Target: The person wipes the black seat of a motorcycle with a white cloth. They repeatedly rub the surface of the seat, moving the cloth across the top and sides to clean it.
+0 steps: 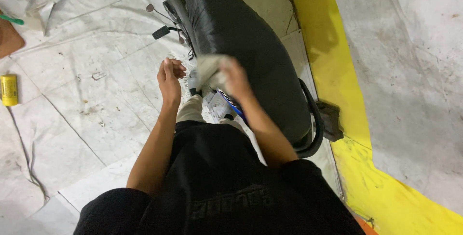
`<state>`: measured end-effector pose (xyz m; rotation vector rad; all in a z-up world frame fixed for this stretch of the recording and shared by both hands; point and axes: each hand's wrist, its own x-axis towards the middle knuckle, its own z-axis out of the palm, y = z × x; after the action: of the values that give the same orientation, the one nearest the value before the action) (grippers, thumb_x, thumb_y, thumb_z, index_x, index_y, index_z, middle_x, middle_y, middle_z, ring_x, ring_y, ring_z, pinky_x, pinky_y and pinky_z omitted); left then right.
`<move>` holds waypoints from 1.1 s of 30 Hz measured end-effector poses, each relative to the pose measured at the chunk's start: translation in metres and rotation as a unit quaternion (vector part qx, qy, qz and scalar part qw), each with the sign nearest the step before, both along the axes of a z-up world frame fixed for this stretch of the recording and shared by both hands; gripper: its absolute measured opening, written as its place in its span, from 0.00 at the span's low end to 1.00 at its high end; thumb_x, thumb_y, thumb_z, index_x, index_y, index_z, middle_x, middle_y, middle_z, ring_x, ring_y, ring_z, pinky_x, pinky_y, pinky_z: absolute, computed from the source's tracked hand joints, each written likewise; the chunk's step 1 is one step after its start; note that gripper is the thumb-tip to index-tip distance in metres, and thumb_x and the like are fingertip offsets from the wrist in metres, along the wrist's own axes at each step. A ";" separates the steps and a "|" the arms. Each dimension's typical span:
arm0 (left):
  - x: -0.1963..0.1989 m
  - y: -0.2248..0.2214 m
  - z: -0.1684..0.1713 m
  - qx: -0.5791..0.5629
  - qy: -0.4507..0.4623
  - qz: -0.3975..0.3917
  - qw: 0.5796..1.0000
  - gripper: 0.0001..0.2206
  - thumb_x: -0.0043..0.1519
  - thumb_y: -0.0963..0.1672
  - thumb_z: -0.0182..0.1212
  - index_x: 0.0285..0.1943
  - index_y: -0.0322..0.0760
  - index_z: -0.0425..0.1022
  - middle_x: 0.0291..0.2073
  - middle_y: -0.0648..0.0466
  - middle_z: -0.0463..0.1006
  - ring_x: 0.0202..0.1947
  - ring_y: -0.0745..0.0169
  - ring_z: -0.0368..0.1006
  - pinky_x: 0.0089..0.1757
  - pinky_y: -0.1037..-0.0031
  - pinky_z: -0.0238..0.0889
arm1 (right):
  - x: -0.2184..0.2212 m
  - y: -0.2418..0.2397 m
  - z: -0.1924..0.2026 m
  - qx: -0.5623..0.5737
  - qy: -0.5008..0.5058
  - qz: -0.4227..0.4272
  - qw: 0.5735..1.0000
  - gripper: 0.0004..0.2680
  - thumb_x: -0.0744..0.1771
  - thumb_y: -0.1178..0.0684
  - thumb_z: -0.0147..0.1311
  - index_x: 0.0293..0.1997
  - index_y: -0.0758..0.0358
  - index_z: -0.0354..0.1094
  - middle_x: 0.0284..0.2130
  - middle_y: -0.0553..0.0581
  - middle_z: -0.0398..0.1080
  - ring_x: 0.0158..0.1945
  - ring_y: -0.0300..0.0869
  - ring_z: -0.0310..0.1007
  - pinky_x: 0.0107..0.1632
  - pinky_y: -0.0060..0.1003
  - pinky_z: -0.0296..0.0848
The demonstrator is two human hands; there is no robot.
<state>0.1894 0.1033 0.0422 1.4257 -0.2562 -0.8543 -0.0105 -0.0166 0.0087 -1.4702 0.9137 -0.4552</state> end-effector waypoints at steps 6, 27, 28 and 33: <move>0.019 0.005 0.004 0.015 -0.016 -0.009 1.000 0.23 0.75 0.54 0.41 0.44 0.32 0.73 0.31 0.53 0.76 0.32 0.68 0.68 0.38 0.74 0.64 | -0.046 -0.131 0.047 -0.164 0.188 -0.176 0.952 0.18 0.74 0.44 0.41 0.71 0.63 0.56 0.64 0.68 0.62 0.64 0.57 0.67 0.63 0.55 0.66; 0.060 -0.023 -0.031 -0.064 0.381 0.174 0.906 0.22 0.68 0.49 0.41 0.71 0.39 0.58 0.55 0.43 0.73 0.51 0.44 0.75 0.52 0.47 0.74 | 0.050 -0.026 0.052 -0.087 0.074 0.004 0.993 0.14 0.73 0.41 0.45 0.62 0.52 0.69 0.59 0.57 0.75 0.62 0.47 0.76 0.63 0.46 0.79; 0.067 -0.028 -0.043 -0.064 0.382 0.175 0.905 0.22 0.68 0.49 0.41 0.71 0.39 0.58 0.55 0.43 0.73 0.51 0.44 0.75 0.52 0.47 0.74 | 0.041 -0.042 0.045 -0.087 0.075 0.005 0.993 0.14 0.73 0.41 0.45 0.62 0.52 0.69 0.59 0.57 0.75 0.62 0.47 0.76 0.63 0.46 0.79; 0.091 -0.086 -0.081 -0.172 0.262 0.215 0.925 0.19 0.73 0.49 0.40 0.68 0.36 0.58 0.58 0.34 0.71 0.57 0.35 0.71 0.55 0.47 0.72 | 0.012 -0.079 0.017 -0.398 0.371 0.039 0.838 0.22 0.72 0.40 0.44 0.75 0.58 0.55 0.74 0.66 0.48 0.75 0.64 0.45 0.71 0.63 0.44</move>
<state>0.2804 0.0169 -0.0392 0.8371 0.2973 -0.7460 0.0013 -0.0956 0.0255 -2.5441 1.3421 -0.1823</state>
